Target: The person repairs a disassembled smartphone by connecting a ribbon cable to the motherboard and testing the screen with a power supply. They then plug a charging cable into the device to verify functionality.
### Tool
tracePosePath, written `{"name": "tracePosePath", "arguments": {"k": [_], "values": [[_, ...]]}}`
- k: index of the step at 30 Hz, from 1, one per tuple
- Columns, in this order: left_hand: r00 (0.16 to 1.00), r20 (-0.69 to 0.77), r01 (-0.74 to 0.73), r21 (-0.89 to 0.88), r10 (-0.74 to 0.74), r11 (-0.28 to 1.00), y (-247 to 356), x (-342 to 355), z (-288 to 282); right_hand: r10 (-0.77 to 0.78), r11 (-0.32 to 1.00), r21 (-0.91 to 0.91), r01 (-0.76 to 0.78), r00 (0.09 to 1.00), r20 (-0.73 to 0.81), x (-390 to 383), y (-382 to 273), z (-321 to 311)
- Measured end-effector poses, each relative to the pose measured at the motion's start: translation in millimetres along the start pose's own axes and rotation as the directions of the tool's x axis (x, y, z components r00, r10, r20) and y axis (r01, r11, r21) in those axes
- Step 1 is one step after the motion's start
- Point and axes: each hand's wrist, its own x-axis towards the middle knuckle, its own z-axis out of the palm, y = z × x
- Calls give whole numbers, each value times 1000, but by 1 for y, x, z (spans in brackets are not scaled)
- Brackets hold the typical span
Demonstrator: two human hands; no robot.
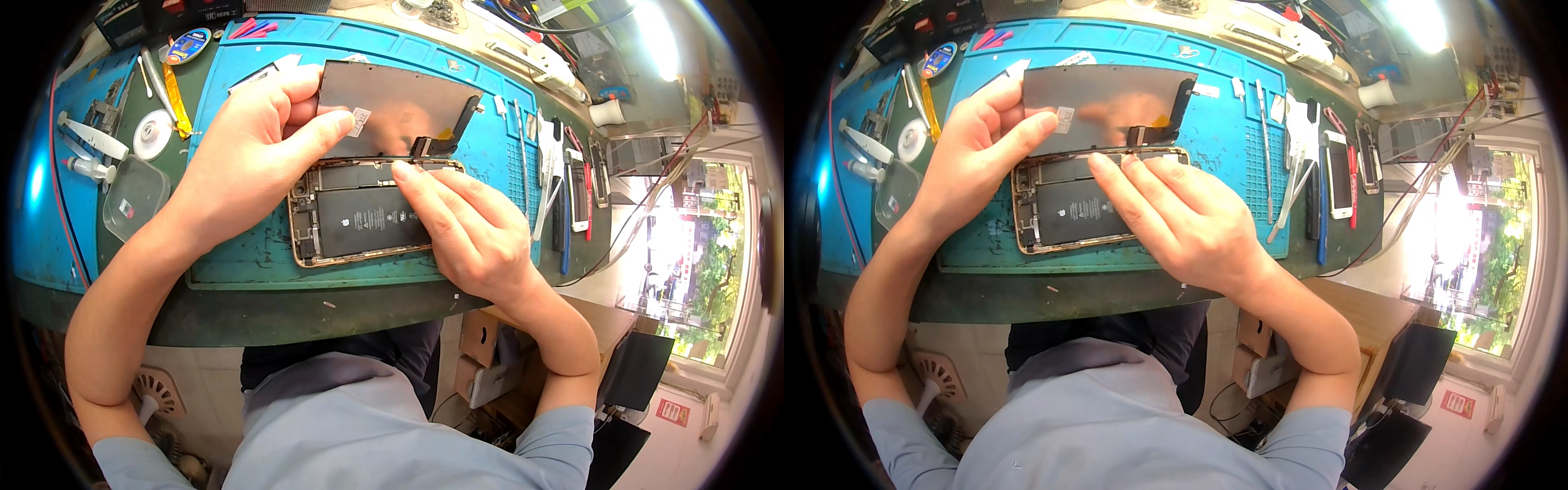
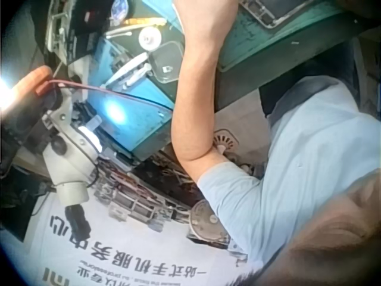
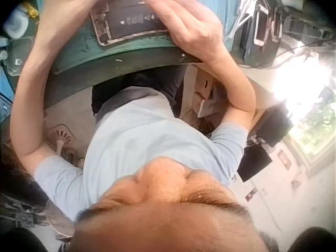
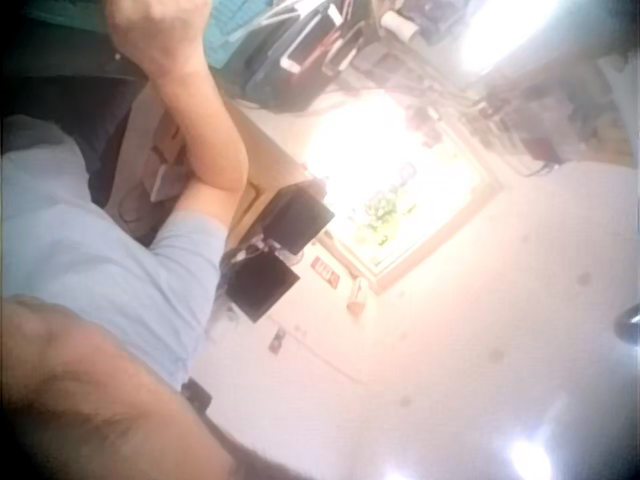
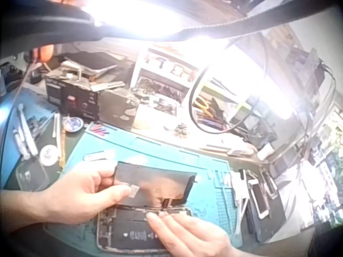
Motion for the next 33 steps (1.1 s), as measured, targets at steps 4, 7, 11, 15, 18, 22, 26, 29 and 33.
{"name": "tracePosePath", "arguments": {"k": [4,7,11,15,18,22,26,29,33], "values": [[999,41,8,50,-10,999,-1,1,-5,135,985,116,-126,988,-80,-8,-1,5],[1000,17,-10,1,10,1000,-1,0,-1,205,973,132,-192,974,-100,-13,-3,5],[1000,18,-11,-11,11,1000,-1,0,-1,237,963,140,-229,970,-46,-11,-3,1],[999,39,10,35,-11,999,0,0,-3,226,964,140,-225,974,11,-8,-2,-1],[999,35,21,36,-22,999,2,0,-3,212,967,139,-212,977,14,-7,-2,0],[1000,21,-1,-20,2,1000,1,0,0,182,975,128,-181,983,5,-8,0,1],[1000,18,-7,-21,7,1000,1,0,0,172,977,125,-172,985,11,-8,0,1],[1000,19,-12,-26,13,1000,1,0,0,164,979,120,-164,986,9,-7,1,0],[999,39,3,-1,-3,1000,0,0,-2,157,981,110,-157,988,6,-6,1,0]]}}
